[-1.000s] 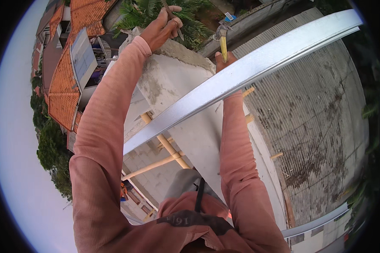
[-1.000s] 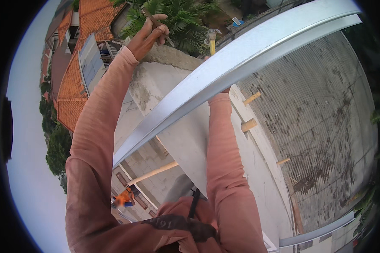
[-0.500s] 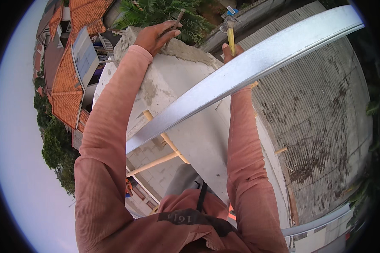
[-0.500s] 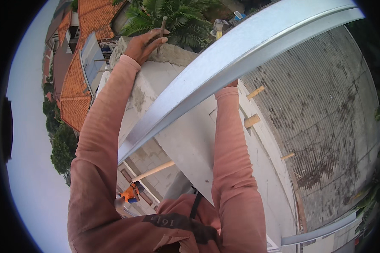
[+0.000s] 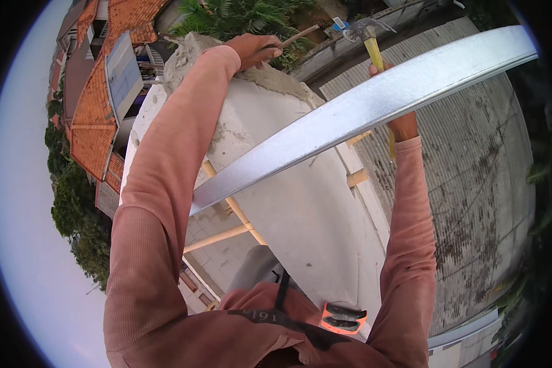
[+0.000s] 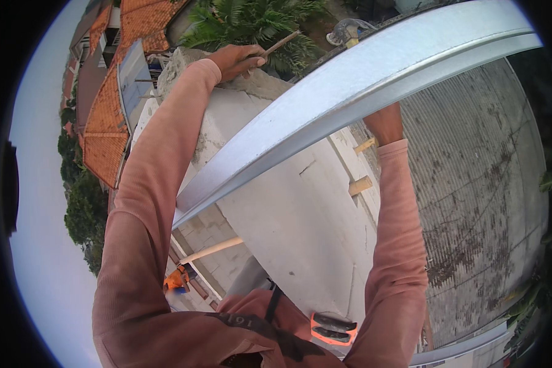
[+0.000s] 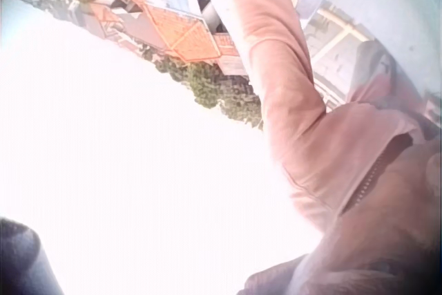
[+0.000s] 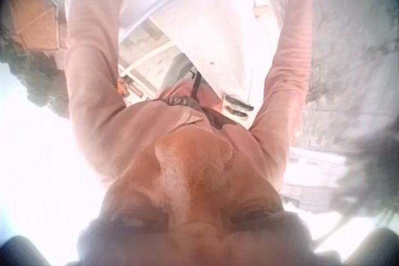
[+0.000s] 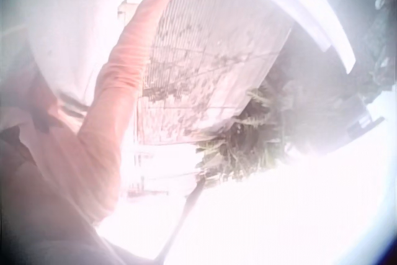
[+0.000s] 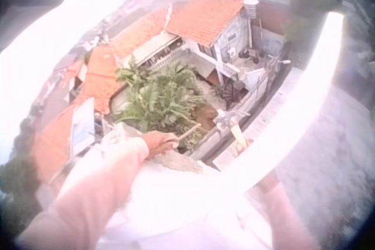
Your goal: The person chips away at a concrete ledge using a hammer and a chisel, then positions a concrete block and scrapes the surface of the work area.
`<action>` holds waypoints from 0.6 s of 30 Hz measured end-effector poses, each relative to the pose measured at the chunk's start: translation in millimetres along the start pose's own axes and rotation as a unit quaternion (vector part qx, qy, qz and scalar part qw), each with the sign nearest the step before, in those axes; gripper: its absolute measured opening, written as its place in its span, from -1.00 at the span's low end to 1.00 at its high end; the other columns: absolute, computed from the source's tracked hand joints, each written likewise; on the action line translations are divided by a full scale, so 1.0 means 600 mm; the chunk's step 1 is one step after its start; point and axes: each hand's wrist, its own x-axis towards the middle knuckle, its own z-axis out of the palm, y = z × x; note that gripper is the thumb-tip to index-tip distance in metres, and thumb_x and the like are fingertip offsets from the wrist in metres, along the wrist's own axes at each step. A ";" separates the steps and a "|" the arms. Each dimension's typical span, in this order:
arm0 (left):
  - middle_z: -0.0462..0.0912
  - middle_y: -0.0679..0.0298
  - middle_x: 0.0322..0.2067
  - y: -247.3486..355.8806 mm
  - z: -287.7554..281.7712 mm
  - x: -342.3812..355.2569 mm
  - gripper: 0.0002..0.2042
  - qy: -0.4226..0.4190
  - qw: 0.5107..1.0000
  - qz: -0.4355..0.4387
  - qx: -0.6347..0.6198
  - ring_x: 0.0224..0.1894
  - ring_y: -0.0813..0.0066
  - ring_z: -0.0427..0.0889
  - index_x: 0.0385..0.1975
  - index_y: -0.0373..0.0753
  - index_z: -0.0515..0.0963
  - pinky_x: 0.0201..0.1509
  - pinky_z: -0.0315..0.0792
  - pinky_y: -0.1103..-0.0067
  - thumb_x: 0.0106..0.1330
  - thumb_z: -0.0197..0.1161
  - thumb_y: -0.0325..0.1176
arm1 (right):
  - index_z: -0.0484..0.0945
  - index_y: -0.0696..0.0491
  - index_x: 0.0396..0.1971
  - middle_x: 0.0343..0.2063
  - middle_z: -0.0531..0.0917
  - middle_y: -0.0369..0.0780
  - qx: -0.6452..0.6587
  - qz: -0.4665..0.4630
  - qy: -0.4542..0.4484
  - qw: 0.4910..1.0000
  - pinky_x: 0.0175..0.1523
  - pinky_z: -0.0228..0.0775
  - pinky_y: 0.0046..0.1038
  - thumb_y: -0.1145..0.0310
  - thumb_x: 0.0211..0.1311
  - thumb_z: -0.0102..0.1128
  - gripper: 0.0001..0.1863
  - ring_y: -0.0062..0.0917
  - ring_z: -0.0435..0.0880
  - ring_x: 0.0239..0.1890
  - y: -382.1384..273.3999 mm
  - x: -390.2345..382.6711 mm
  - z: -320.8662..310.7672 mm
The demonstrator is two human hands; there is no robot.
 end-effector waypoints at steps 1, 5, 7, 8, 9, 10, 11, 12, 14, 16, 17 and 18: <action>0.67 0.22 -0.20 -0.001 0.001 0.002 -0.57 -0.010 1.000 -0.012 -0.012 -0.24 0.42 0.75 0.20 -0.05 0.48 -0.03 0.53 0.41 0.51 0.04 0.06 | 0.56 0.11 -0.30 -0.53 0.58 -0.31 0.007 -0.010 0.010 1.000 -0.30 0.41 -0.49 0.14 0.43 0.23 -0.70 -0.68 0.53 -0.44 -0.002 -0.004 -0.006; 0.68 0.23 -0.22 0.003 0.004 -0.003 -0.53 -0.021 0.999 -0.031 -0.023 -0.29 0.46 0.74 0.22 -0.04 0.49 -0.07 0.55 0.43 0.49 0.06 0.10 | 0.59 0.11 -0.31 -0.51 0.59 -0.32 0.018 -0.014 0.034 0.999 -0.29 0.41 -0.50 0.14 0.40 0.28 -0.70 -0.68 0.54 -0.41 -0.015 -0.006 -0.005; 0.68 0.26 -0.23 -0.002 -0.001 -0.003 -0.51 -0.015 0.999 -0.036 -0.028 -0.28 0.44 0.76 0.24 0.03 0.49 -0.12 0.58 0.42 0.45 0.09 0.15 | 0.60 0.08 -0.32 -0.51 0.59 -0.34 0.089 0.055 0.064 0.992 -0.30 0.41 -0.51 0.12 0.38 0.31 -0.70 -0.68 0.54 -0.42 -0.021 -0.005 0.008; 0.68 0.28 -0.25 0.001 -0.001 -0.004 -0.48 -0.012 0.999 -0.037 -0.036 -0.28 0.41 0.77 0.26 0.10 0.50 -0.16 0.61 0.40 0.41 0.12 0.21 | 0.61 0.07 -0.32 -0.51 0.59 -0.34 0.121 0.090 0.075 0.986 -0.31 0.41 -0.52 0.11 0.37 0.32 -0.69 -0.68 0.54 -0.43 -0.019 -0.006 0.010; 0.68 0.28 -0.25 0.004 0.001 -0.005 -0.48 -0.012 0.999 -0.037 -0.038 -0.28 0.41 0.77 0.26 0.10 0.50 -0.16 0.61 0.40 0.41 0.12 0.21 | 0.61 0.06 -0.32 -0.51 0.59 -0.35 0.153 0.123 0.089 0.977 -0.32 0.40 -0.52 0.10 0.36 0.33 -0.69 -0.68 0.54 -0.44 -0.018 -0.006 0.013; 0.68 0.27 -0.25 0.007 0.000 -0.005 -0.49 -0.009 0.998 -0.041 -0.050 -0.30 0.46 0.76 0.26 0.03 0.51 -0.14 0.60 0.45 0.43 0.14 0.15 | 0.61 0.05 -0.33 -0.52 0.58 -0.36 0.178 0.146 0.095 0.968 -0.33 0.40 -0.53 0.09 0.35 0.34 -0.69 -0.69 0.53 -0.46 -0.015 -0.005 0.015; 0.68 0.26 -0.26 0.009 0.001 -0.005 -0.51 -0.004 0.997 -0.046 -0.062 -0.32 0.50 0.75 0.26 -0.04 0.52 -0.12 0.59 0.49 0.45 0.16 0.09 | 0.61 0.04 -0.33 -0.53 0.58 -0.36 0.190 0.157 0.097 0.964 -0.34 0.40 -0.54 0.08 0.34 0.35 -0.69 -0.70 0.52 -0.47 -0.010 -0.002 0.017; 0.68 0.26 -0.26 0.007 0.002 -0.002 -0.51 -0.004 0.997 -0.046 -0.065 -0.32 0.50 0.75 0.26 -0.04 0.52 -0.12 0.59 0.49 0.45 0.16 0.09 | 0.61 0.03 -0.33 -0.53 0.57 -0.37 0.201 0.169 0.099 0.960 -0.35 0.40 -0.55 0.07 0.33 0.36 -0.69 -0.70 0.52 -0.48 -0.005 -0.001 0.019; 0.68 0.28 -0.27 0.005 0.000 0.003 -0.51 -0.034 0.995 -0.040 -0.089 -0.27 0.48 0.75 0.25 -0.03 0.52 -0.11 0.62 0.48 0.43 0.21 0.07 | 0.59 0.03 -0.34 -0.55 0.56 -0.38 0.204 0.170 0.118 0.957 -0.39 0.39 -0.54 0.07 0.32 0.37 -0.69 -0.71 0.49 -0.53 0.002 0.002 0.025; 0.68 0.29 -0.27 0.003 0.006 0.003 -0.52 -0.036 0.992 -0.052 -0.107 -0.25 0.47 0.75 0.24 -0.03 0.53 -0.11 0.63 0.47 0.42 0.21 0.07 | 0.59 0.03 -0.33 -0.57 0.55 -0.39 0.208 0.178 0.127 0.953 -0.44 0.38 -0.56 0.09 0.33 0.36 -0.70 -0.71 0.48 -0.56 0.006 0.005 0.028; 0.69 0.30 -0.28 0.007 0.004 0.003 -0.52 -0.035 0.990 -0.062 -0.121 -0.24 0.46 0.75 0.23 -0.02 0.54 -0.10 0.64 0.46 0.42 0.22 0.07 | 0.59 0.03 -0.33 -0.57 0.54 -0.39 0.210 0.181 0.130 0.952 -0.46 0.37 -0.57 0.11 0.33 0.36 -0.71 -0.72 0.47 -0.57 0.010 0.011 0.026; 0.69 0.30 -0.28 0.011 0.001 0.005 -0.52 -0.034 0.990 -0.059 -0.122 -0.24 0.46 0.75 0.23 -0.02 0.54 -0.10 0.64 0.46 0.42 0.22 0.07 | 0.59 0.03 -0.32 -0.58 0.54 -0.39 0.211 0.183 0.134 0.951 -0.47 0.37 -0.58 0.12 0.34 0.36 -0.72 -0.72 0.47 -0.59 0.014 0.017 0.023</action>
